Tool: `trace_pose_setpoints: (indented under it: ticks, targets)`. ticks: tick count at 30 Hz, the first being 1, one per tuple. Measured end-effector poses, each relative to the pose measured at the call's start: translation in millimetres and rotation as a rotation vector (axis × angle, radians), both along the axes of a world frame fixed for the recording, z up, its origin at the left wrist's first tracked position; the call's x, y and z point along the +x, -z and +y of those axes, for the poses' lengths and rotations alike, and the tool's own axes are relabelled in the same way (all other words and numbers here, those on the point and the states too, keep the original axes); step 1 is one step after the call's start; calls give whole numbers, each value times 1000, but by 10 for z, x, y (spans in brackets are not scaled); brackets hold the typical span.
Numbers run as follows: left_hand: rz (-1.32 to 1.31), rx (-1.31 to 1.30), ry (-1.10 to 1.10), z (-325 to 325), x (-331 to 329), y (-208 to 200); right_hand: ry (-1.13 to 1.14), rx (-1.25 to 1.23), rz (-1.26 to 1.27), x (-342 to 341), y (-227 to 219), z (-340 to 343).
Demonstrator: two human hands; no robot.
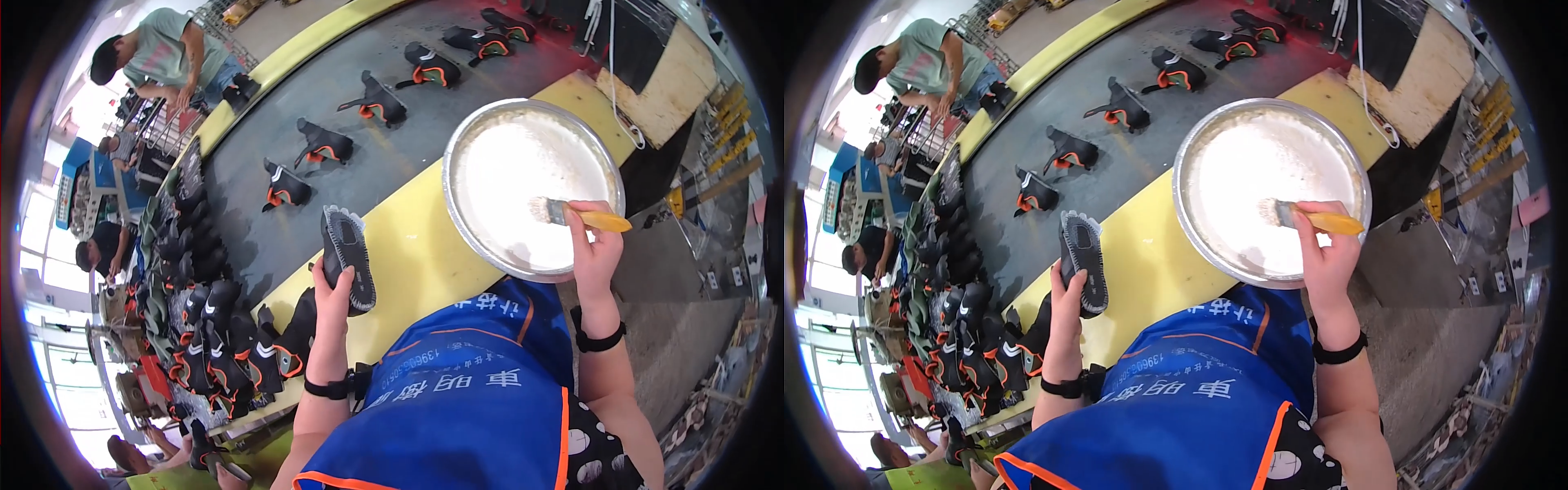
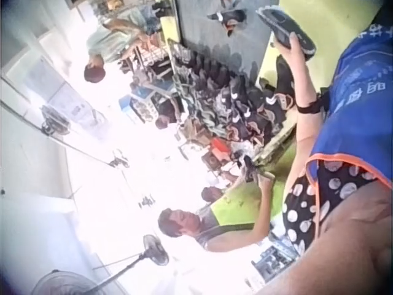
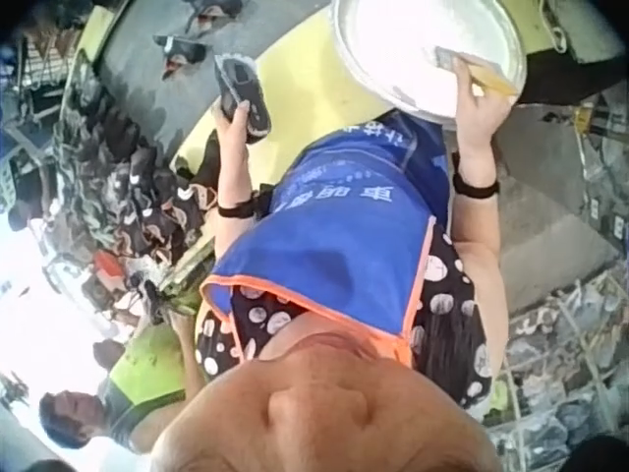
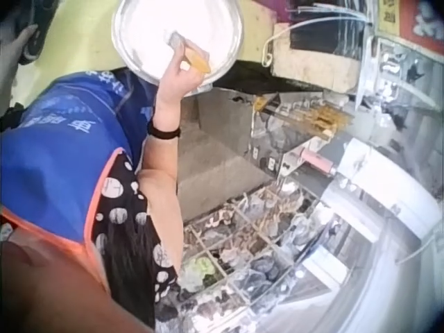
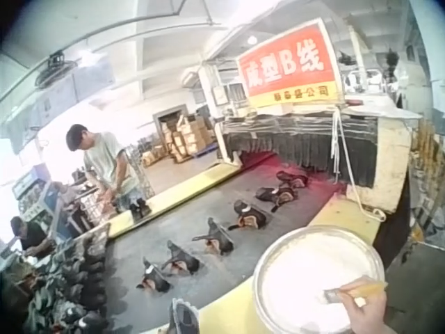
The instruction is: The recorder is using a brush to apply white adhesive to the bottom of shoe components before placing them on a conveyor belt.
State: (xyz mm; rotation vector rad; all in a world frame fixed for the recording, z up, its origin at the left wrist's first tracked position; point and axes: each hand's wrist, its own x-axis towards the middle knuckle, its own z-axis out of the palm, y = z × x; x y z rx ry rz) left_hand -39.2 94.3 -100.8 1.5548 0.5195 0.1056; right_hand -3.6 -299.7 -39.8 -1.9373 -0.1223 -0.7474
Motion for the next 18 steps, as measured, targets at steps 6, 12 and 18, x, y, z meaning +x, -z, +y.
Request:
trace_pose_setpoints:
  ticks: [6,12,18]
  targets:
    - [80,929,-20,-45,-76,175,41,98,81,-5,268,53]
    - [303,1081,-37,-65,-342,-160,81,134,64,-42,413,3]
    - [302,27,46,318,-408,11,13,166,50,-32,514,-30]
